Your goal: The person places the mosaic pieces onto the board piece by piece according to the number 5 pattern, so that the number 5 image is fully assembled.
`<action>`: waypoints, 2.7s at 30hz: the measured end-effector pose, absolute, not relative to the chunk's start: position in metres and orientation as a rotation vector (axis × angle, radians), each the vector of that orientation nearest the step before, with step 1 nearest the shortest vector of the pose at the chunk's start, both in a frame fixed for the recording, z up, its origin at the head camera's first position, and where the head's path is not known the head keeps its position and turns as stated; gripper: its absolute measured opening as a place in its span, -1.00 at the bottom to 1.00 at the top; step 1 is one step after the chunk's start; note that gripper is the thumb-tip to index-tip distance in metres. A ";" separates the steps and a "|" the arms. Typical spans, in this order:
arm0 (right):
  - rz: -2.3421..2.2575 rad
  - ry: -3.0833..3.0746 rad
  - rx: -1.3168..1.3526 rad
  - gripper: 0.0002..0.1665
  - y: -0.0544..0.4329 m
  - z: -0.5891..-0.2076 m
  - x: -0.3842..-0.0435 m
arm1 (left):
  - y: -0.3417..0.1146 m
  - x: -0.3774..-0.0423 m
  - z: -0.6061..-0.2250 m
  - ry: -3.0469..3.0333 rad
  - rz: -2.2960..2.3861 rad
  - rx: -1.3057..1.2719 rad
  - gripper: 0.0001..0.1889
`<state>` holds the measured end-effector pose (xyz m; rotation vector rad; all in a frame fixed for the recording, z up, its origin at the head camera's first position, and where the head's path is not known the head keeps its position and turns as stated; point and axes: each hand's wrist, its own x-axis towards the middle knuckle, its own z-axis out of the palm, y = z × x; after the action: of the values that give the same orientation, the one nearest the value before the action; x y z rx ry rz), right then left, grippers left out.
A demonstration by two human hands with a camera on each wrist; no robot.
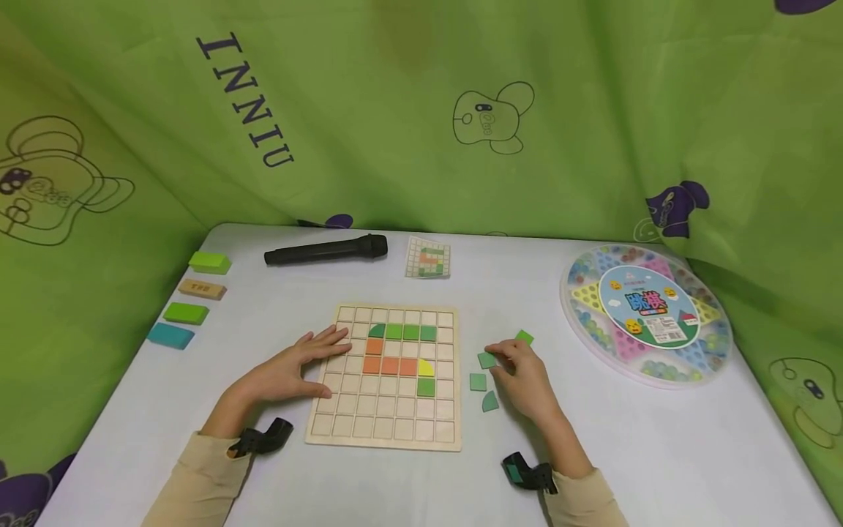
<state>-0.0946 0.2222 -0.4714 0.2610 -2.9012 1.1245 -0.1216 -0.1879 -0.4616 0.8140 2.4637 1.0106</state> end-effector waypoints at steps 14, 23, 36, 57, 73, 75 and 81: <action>1.242 -2.851 0.386 -0.67 0.182 -0.448 -0.067 | -0.190 -0.121 -0.463 2.453 1.021 0.807 -0.17; 1.402 -2.824 0.442 -0.67 0.154 -0.459 -0.041 | -0.190 -0.121 -0.461 2.451 1.029 0.803 -0.17; 1.297 -2.797 0.495 -0.64 0.142 -0.473 -0.040 | -0.190 -0.123 -0.463 2.462 1.006 0.824 -0.16; 1.194 -2.877 0.249 -0.58 0.224 -0.446 -0.023 | -0.190 -0.122 -0.462 2.456 1.010 0.804 -0.17; 0.988 -2.910 0.073 -0.66 0.286 -0.463 -0.012 | -0.189 -0.123 -0.463 2.461 0.998 0.804 -0.17; 0.980 -2.893 0.092 -0.70 0.285 -0.464 -0.013 | -0.189 -0.123 -0.463 2.464 0.997 0.808 -0.17; 0.928 -2.880 0.096 -0.72 0.284 -0.466 -0.012 | -0.190 -0.122 -0.462 2.467 1.001 0.810 -0.16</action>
<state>-0.0124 0.2839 -0.4661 0.0959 -2.8798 0.9282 -0.1225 -0.1899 -0.4624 0.8100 2.4668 1.0008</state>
